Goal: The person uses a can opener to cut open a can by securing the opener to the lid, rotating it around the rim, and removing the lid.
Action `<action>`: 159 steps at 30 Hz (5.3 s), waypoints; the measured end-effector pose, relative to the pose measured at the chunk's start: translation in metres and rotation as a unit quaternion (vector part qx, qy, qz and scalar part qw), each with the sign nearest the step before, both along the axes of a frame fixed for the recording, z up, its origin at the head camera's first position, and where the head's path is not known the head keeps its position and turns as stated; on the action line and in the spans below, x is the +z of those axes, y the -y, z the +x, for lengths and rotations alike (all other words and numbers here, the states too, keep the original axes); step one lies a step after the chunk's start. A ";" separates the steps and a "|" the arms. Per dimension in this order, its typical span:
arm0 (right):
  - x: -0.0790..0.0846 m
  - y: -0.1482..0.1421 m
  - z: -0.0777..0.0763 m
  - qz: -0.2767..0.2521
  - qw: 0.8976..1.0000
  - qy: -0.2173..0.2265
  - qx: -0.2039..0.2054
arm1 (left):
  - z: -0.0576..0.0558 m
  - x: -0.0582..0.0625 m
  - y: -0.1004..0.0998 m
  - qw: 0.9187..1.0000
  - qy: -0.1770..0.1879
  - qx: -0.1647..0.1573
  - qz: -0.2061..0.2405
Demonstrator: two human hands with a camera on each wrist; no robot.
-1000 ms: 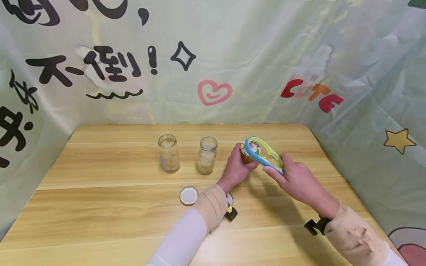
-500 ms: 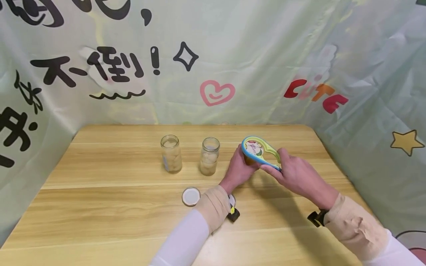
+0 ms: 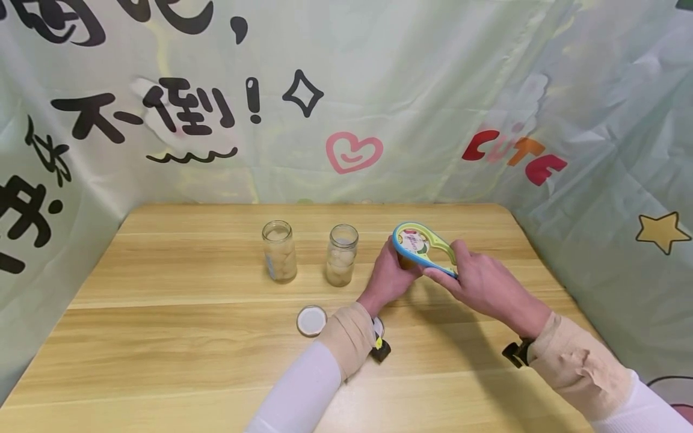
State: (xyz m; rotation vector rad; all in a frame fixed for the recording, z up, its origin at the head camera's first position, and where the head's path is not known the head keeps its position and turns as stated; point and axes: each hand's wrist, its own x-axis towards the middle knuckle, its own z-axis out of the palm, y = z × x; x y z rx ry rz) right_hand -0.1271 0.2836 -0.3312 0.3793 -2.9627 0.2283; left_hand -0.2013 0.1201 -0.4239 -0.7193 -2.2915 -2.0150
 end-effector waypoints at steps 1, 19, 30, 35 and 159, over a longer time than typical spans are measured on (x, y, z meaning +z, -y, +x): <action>0.000 0.000 0.000 0.000 1.000 0.003 -0.002 | 0.000 0.000 0.000 1.000 0.000 0.000 0.000; 0.005 0.001 -0.003 -0.001 0.999 0.039 -0.024 | 0.000 0.000 -0.001 1.000 -0.003 -0.002 0.021; 0.002 0.010 0.004 0.014 0.999 0.001 -0.042 | 0.001 0.001 0.000 1.000 0.006 0.009 -0.012; 0.003 0.013 0.006 0.030 0.998 -0.016 -0.045 | 0.000 0.000 -0.001 1.000 0.009 0.014 -0.017; -0.007 -0.046 -0.044 0.076 0.982 -0.031 0.169 | -0.006 -0.005 0.001 0.998 0.024 -0.013 -0.055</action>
